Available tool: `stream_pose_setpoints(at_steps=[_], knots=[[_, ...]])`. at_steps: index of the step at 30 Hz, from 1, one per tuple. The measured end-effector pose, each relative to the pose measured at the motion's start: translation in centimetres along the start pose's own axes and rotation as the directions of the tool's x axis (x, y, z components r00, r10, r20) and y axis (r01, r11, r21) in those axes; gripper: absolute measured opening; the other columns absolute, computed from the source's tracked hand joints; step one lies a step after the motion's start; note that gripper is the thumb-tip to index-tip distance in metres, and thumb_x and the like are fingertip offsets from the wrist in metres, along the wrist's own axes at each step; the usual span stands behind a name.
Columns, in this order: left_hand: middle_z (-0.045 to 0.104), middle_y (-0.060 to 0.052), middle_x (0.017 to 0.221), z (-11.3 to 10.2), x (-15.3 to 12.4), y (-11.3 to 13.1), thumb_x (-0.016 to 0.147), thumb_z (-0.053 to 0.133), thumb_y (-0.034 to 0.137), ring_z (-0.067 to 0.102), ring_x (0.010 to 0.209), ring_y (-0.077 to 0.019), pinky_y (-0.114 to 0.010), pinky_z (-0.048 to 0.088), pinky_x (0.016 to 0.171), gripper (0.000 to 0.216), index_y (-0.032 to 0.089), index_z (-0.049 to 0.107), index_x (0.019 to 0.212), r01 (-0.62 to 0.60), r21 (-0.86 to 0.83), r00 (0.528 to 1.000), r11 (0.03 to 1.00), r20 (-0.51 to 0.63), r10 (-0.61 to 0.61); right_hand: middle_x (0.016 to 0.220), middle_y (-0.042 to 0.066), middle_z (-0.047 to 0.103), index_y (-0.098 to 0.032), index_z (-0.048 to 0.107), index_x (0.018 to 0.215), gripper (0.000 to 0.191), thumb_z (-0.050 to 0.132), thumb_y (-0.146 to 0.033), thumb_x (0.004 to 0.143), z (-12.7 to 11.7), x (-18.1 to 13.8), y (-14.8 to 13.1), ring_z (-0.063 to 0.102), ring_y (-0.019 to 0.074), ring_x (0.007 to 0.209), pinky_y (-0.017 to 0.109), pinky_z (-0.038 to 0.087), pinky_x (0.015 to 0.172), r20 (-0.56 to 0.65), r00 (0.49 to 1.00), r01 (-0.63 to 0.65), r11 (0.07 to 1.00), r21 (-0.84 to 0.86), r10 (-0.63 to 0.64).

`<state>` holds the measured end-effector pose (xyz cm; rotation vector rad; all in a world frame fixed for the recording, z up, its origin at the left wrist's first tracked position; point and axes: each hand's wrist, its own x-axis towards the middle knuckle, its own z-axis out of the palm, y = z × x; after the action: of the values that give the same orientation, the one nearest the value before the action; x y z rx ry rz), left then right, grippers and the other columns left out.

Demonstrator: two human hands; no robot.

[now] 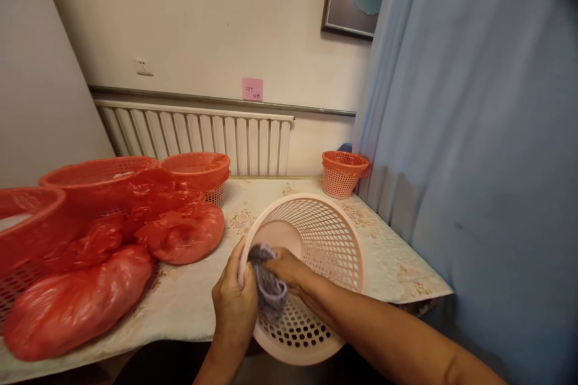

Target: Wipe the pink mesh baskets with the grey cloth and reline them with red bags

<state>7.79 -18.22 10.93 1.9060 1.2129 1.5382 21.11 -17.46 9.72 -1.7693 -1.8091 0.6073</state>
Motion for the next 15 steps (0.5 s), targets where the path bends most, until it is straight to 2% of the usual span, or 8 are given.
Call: stream_pose_setpoints(at_steps=[2,4,6,10,12,13,14,15], knots=[[0.068,-0.01,0.122,-0.1,-0.1,0.1,0.084,0.046,0.026,0.067,0.107,-0.0239,-0.033,0.051,0.095,0.047,0.016,0.057,0.128,0.0,-0.005,1.0,1.0,0.003,0.0,0.076,0.004,0.067,-0.012,0.061,0.1,0.031,0.036,-0.022,0.085,-1.8,0.7,-1.1,0.062,0.0131,0.061,0.022,0.049,0.058,-0.204,0.978,0.018,0.955,0.296,0.045],[0.068,-0.01,0.122,-0.2,-0.2,0.1,0.084,0.046,0.027,0.066,0.107,-0.0237,-0.033,0.051,0.096,0.047,0.016,0.057,0.128,0.014,0.0,1.0,1.0,-0.003,-0.014,0.072,0.004,0.066,-0.012,0.06,0.096,0.029,0.041,-0.027,0.082,-4.1,0.8,-1.4,0.059,0.0133,0.057,0.024,0.049,0.055,-0.428,0.874,0.123,0.748,0.652,0.23],[0.068,-0.01,0.121,-0.4,-0.3,0.0,0.084,0.046,0.027,0.066,0.108,-0.0238,-0.033,0.05,0.096,0.047,0.017,0.057,0.129,0.032,0.011,0.999,0.999,-0.013,-0.032,0.069,0.003,0.064,-0.014,0.061,0.087,0.023,0.048,-0.031,0.078,-6.2,-0.1,-0.9,0.057,0.0133,0.054,0.025,0.05,0.054,-0.517,0.751,0.252,0.544,0.8,0.411],[0.067,-0.009,0.122,-1.1,0.1,-0.8,0.083,0.046,0.029,0.065,0.109,-0.025,-0.035,0.049,0.097,0.047,0.019,0.058,0.127,0.068,0.007,0.998,0.998,-0.004,-0.068,0.067,0.003,0.064,-0.015,0.061,0.078,0.018,0.059,-0.031,0.072,-9.5,-4.4,0.4,0.061,0.0155,0.059,0.028,0.053,0.057,-0.533,0.722,0.285,0.513,0.81,0.44],[0.067,-0.009,0.122,-1.5,0.7,-1.5,0.083,0.047,0.03,0.064,0.111,-0.0262,-0.038,0.047,0.099,0.047,0.02,0.057,0.128,0.139,-0.006,0.99,0.99,-0.015,-0.139,0.07,0.004,0.065,-0.014,0.063,0.081,0.02,0.062,-0.032,0.071,-11.1,-7.1,0.5,0.062,0.0162,0.06,0.029,0.054,0.058,-0.557,0.701,0.321,0.499,0.805,0.446],[0.067,-0.008,0.122,-1.7,1.0,-1.9,0.083,0.048,0.03,0.063,0.111,-0.0266,-0.04,0.046,0.099,0.047,0.022,0.057,0.128,0.183,-0.027,0.983,0.983,-0.024,-0.183,0.074,0.004,0.066,-0.014,0.064,0.085,0.023,0.064,-0.032,0.07,-12.1,-8.4,0.5,0.063,0.0161,0.061,0.029,0.055,0.06,-0.597,0.664,0.365,0.502,0.784,0.45],[0.067,-0.007,0.121,-1.9,1.4,-2.3,0.083,0.049,0.031,0.063,0.111,-0.0264,-0.041,0.046,0.099,0.046,0.023,0.057,0.128,0.226,-0.062,0.973,0.972,-0.03,-0.228,0.08,0.004,0.067,-0.014,0.065,0.091,0.026,0.065,-0.032,0.072,-13.0,-9.5,0.4,0.064,0.0157,0.064,0.03,0.056,0.062,-0.667,0.593,0.427,0.527,0.735,0.45],[0.067,-0.005,0.12,-2.0,1.7,-2.7,0.083,0.05,0.031,0.063,0.109,-0.0255,-0.041,0.047,0.098,0.046,0.025,0.057,0.128,0.266,-0.113,0.962,0.957,-0.03,-0.271,0.084,0.003,0.067,-0.015,0.065,0.096,0.028,0.065,-0.031,0.073,-13.9,-10.5,0.5,0.065,0.015,0.067,0.03,0.056,0.065,-0.754,0.482,0.503,0.563,0.655,0.447]])
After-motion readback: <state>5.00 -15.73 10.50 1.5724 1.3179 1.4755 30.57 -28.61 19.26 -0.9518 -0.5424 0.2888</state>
